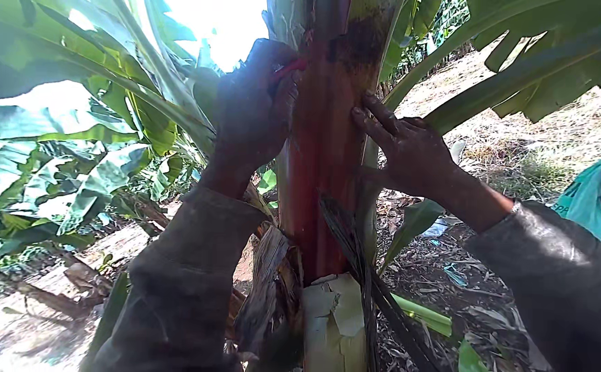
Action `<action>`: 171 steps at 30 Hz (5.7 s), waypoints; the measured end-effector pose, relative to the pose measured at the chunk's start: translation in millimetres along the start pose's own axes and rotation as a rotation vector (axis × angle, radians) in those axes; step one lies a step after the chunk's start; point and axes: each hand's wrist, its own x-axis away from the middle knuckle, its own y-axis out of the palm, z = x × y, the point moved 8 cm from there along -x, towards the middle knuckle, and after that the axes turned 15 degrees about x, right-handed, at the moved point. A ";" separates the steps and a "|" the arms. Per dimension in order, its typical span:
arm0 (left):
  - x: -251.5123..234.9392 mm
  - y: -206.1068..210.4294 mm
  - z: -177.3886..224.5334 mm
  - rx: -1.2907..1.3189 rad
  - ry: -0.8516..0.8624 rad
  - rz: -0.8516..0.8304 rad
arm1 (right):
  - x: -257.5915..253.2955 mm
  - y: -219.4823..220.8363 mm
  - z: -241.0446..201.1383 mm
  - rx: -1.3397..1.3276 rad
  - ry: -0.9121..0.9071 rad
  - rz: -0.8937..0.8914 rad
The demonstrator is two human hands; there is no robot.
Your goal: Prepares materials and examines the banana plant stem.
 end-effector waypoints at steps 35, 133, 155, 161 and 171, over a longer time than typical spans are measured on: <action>20.6 50.2 5.0 -0.093 0.128 -0.126 | 2.2 0.5 4.5 -0.039 0.000 -0.016; 82.5 74.5 21.8 -0.007 0.244 -0.132 | 18.0 53.2 16.3 0.148 0.094 -0.328; 201.1 128.9 137.8 0.561 0.363 -0.610 | 103.9 -16.8 7.9 -0.045 0.072 0.145; 211.7 211.3 194.6 0.546 0.233 -1.041 | 274.9 -3.3 74.0 -0.194 0.404 -0.662; 142.0 276.3 363.1 0.614 0.288 -0.991 | 810.3 -197.3 75.8 -0.521 1.146 -1.521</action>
